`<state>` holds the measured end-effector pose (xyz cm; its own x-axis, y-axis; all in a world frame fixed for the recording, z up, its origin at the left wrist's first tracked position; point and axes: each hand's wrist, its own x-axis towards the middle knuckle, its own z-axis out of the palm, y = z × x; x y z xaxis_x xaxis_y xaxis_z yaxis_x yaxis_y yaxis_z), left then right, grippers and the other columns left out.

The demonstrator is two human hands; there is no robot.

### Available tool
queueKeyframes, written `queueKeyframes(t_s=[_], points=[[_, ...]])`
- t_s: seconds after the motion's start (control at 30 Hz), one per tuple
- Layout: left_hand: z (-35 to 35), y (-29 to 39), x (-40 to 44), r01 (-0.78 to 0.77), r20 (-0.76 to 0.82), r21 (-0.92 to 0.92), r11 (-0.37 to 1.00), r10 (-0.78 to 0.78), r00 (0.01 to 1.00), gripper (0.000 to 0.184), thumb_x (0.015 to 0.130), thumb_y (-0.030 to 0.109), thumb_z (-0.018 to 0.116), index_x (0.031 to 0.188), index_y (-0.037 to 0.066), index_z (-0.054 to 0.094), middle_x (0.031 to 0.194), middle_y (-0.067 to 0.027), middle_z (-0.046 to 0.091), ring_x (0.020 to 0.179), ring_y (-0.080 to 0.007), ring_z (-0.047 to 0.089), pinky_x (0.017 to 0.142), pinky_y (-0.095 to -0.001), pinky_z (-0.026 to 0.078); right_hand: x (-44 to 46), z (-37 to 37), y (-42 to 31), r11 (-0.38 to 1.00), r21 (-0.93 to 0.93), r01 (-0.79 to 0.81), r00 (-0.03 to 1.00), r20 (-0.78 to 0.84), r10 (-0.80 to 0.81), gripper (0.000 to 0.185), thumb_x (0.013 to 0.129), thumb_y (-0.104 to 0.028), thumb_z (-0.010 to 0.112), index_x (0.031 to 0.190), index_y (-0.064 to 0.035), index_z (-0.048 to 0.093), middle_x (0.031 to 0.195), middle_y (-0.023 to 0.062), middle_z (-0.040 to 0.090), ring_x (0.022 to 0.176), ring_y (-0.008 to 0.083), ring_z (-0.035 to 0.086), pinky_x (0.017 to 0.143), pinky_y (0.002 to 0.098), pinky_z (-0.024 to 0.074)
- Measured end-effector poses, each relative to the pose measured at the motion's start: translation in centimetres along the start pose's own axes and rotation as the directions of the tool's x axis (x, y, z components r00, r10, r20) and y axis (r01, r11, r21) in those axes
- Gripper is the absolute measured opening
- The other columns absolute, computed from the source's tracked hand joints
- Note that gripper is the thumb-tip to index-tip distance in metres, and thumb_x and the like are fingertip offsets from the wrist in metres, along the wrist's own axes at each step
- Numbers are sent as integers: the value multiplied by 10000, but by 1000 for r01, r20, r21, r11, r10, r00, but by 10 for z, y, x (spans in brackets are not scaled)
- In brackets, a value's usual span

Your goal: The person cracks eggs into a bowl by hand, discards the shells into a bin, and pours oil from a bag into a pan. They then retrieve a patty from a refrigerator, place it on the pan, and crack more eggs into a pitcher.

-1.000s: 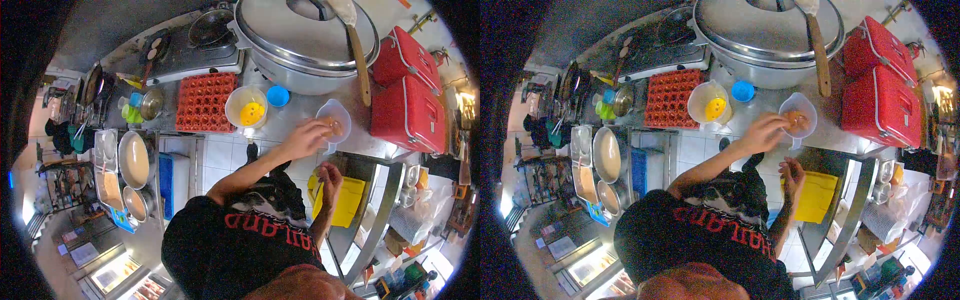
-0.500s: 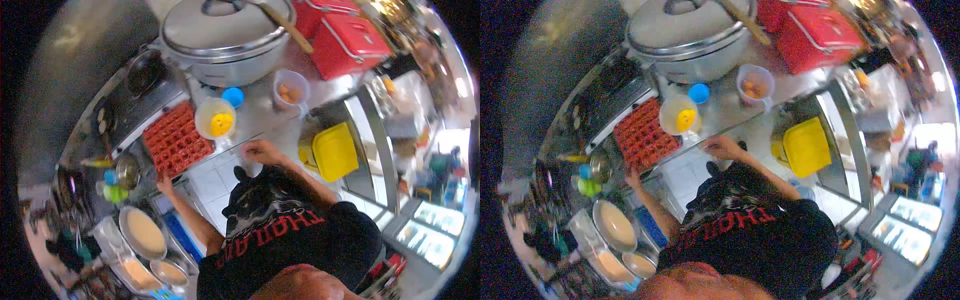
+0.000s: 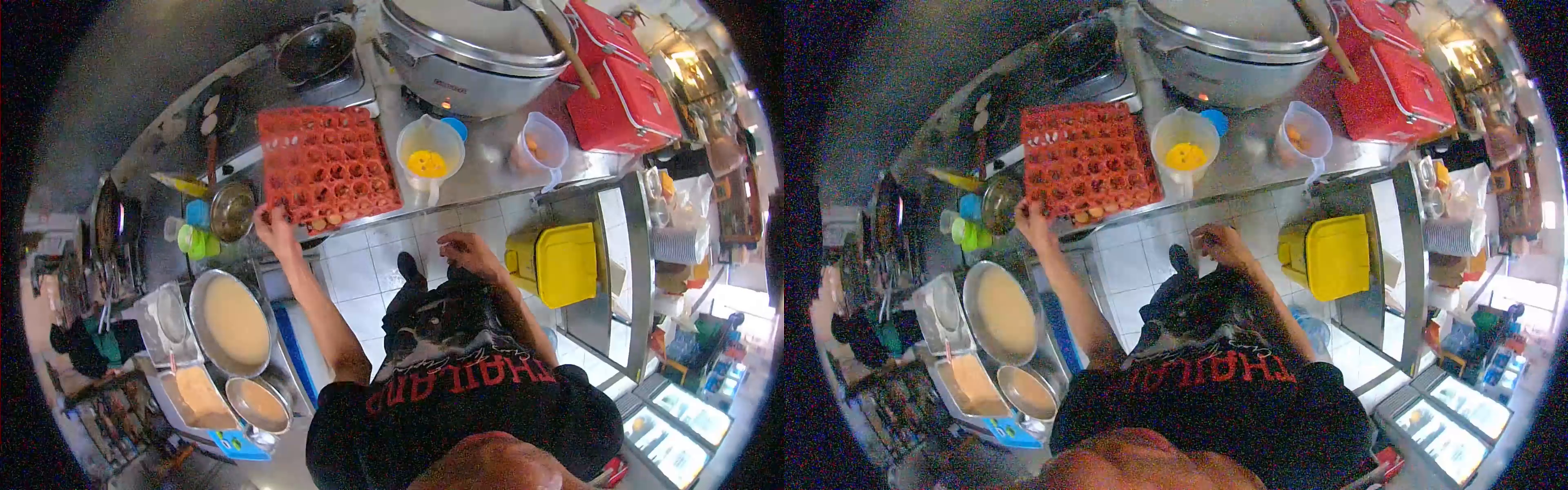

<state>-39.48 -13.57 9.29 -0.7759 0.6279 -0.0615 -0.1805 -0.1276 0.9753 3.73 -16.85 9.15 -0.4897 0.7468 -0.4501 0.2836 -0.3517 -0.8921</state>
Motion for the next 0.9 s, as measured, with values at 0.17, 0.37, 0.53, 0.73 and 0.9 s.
queueKeyframes(t_s=[0.17,0.37,0.53,0.73,0.9], points=[[-22,109,-66,-38,-131,-79,996,27,991,196,862,75,571,1054,71,532,1004,-63,598,924,-168,610,745,-307,534,-4,2,-18,999,51,-9,999,35,7,336,938,-225,618,1205,-23,585,937,55,677,761,123,610,675,270,495],[-98,75,-238,113,-330,-141,984,-154,931,233,840,65,562,1070,103,554,1002,-40,612,845,-145,600,684,-315,527,-20,10,-42,841,533,-94,813,529,-245,547,962,-183,572,1451,-84,347,1314,126,537,1116,224,579,851,356,507],[-97,-7,-430,263,-633,-311,913,-405,660,168,873,155,582,1021,110,517,856,5,542,747,-104,537,560,-276,477,-31,27,6,964,18,-266,780,591,204,602,950,-90,554,1489,-110,286,1420,129,441,1248,272,507,977,432,481],[-91,-91,-596,262,-648,-624,736,-675,352,238,928,218,577,1054,67,443,880,-53,602,745,-138,625,575,-339,576,-32,56,83,801,-365,-475,539,598,593,390,896,-88,620,1258,18,522,1168,101,630,1019,218,650,833,356,558],[-115,-118,-673,73,-647,-721,689,-708,282,370,941,263,565,1221,39,474,1088,-79,594,977,-176,603,660,-370,590,-33,108,144,680,-563,-470,352,587,729,379,877,-102,631,1229,4,540,1136,92,641,998,201,648,834,372,565]])
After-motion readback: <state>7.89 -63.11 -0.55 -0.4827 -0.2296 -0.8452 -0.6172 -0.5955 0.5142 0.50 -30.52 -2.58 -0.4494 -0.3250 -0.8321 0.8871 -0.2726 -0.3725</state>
